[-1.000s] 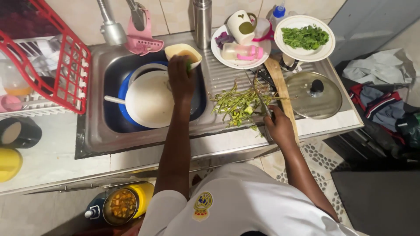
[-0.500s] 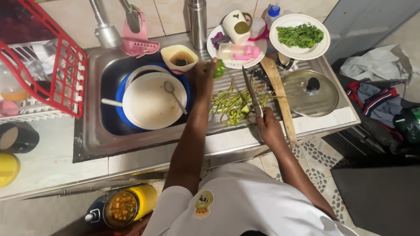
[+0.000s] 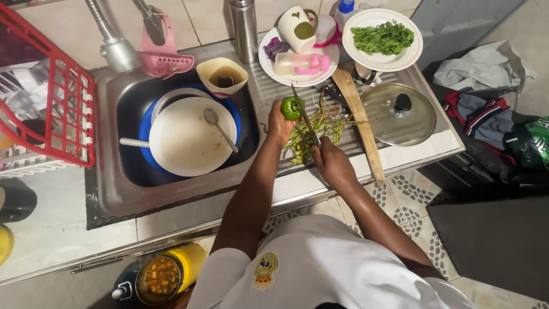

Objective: Washing and chopping green leafy vegetables and a bell pepper in a sink area

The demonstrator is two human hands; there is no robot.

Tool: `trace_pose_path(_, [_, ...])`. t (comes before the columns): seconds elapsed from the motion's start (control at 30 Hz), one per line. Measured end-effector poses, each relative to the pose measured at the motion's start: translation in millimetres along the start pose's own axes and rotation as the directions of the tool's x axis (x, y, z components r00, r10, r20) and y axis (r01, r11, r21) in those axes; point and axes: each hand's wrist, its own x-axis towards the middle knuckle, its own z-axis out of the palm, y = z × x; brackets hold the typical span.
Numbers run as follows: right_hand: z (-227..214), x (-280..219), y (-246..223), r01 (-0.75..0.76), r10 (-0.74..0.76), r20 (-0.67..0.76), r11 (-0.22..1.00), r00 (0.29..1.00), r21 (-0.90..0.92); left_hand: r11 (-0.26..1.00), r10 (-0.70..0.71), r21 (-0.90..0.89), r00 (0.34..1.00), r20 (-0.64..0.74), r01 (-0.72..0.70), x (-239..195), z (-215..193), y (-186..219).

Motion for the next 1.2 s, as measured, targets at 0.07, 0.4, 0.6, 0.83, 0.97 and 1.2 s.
trace_pose_path(0.07, [4,3,-1,0.016,-0.016,-0.006,1.000,1.000,-0.003,1.000,-0.004,-0.005,1.000,-0.025,0.004,-5,5,-3])
trace_pose_path(0.4, [-4,5,-29,-0.030,0.036,0.087,0.997,0.996,-0.069,0.999,-0.006,0.052,1.000,0.001,0.006,-14,3,-9])
trace_pose_path(0.6, [-21,14,-46,-0.083,0.094,0.142,0.993,0.985,-0.083,0.950,-0.028,0.314,0.999,0.046,0.012,-65,35,22])
trace_pose_path(0.83, [-20,7,-62,-0.096,0.142,0.290,0.981,0.946,-0.167,0.996,-0.050,-0.073,0.996,0.076,0.055,-7,-7,-12])
trace_pose_path(0.97, [-10,16,-56,-0.091,0.145,0.304,0.979,0.942,-0.185,0.982,-0.099,-0.146,0.984,0.149,0.121,-12,-2,-2])
trace_pose_path(1.2, [-42,5,-64,-0.136,0.125,0.274,0.991,0.954,0.020,0.966,-0.072,-0.205,0.928,0.365,0.156,-43,14,18])
